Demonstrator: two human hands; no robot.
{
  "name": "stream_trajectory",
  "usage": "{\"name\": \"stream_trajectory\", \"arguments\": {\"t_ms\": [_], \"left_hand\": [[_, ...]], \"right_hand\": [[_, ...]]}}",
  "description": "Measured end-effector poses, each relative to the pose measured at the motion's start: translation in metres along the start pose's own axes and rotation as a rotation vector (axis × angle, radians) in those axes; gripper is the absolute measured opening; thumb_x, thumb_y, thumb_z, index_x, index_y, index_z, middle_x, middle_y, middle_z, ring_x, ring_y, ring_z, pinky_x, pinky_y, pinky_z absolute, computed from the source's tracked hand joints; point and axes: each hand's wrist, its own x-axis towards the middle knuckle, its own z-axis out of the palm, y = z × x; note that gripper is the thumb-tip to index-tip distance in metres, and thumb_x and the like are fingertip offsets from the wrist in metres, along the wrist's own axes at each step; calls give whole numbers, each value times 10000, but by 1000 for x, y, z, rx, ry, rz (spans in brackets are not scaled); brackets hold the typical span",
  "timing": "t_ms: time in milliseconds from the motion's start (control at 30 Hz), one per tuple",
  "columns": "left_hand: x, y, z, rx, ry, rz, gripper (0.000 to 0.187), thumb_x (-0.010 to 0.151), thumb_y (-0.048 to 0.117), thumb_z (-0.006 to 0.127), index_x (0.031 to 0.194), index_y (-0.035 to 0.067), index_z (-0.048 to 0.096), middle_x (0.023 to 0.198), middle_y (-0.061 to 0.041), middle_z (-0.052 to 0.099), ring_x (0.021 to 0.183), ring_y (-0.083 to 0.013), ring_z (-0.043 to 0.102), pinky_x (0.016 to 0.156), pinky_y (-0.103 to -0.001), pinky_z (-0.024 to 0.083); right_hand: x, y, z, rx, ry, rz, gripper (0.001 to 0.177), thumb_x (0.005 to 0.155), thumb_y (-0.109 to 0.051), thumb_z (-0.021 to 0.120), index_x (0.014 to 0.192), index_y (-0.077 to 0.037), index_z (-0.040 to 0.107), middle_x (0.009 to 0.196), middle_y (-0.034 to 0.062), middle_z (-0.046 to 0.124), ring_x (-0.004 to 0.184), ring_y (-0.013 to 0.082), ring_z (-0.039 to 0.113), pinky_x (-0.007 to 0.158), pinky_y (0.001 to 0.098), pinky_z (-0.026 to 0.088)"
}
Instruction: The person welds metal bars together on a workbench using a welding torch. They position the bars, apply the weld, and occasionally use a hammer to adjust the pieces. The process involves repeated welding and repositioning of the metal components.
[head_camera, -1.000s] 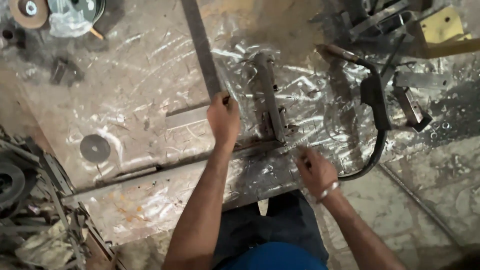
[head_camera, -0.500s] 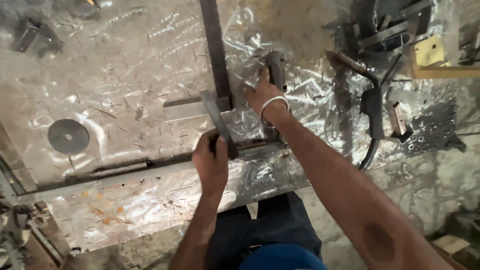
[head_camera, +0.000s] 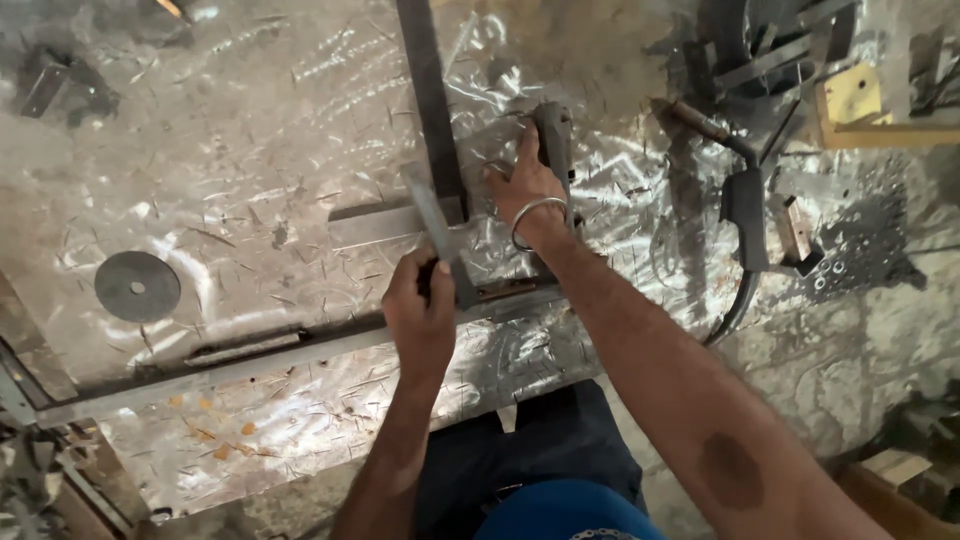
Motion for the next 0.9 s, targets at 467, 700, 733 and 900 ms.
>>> {"name": "stream_trajectory", "arguments": {"t_ms": [467, 700, 733, 900], "left_hand": [[50, -5, 63, 164, -78, 279, 198, 1010, 111, 630, 1131, -40, 668, 882, -100, 681, 778, -139, 610, 694, -309, 514], [65, -39, 127, 440, -31, 573, 241, 984, 118, 638, 1177, -24, 664, 1145, -199, 714, 1051, -358, 700, 925, -470, 547], [65, -31, 136, 498, -106, 362, 215, 988, 143, 635, 1129, -16, 663, 1077, -185, 705, 986, -341, 705, 868, -468, 547], [67, -51, 171, 525, -2, 488, 243, 928, 116, 657, 1129, -19, 642, 1066, -195, 687, 1004, -379, 675, 865, -486, 536]], "right_hand": [[19, 29, -6, 147, -22, -63, 797, 890, -356, 771, 1479, -91, 303, 1047, 322, 690, 966, 512, 659, 833, 555, 530], [-125, 76, -68, 427, 133, 101, 487, 997, -327, 666, 1396, -83, 530, 671, 140, 681, 586, 264, 645, 527, 410, 443], [-146, 91, -61, 474, 114, 130, 482, 986, -293, 662, 1399, -82, 530, 666, 98, 680, 573, 212, 621, 511, 375, 438], [-224, 152, -25, 451, 54, 227, 503, 921, -218, 704, 1382, -95, 544, 631, 87, 669, 542, 188, 638, 510, 361, 460]]}}
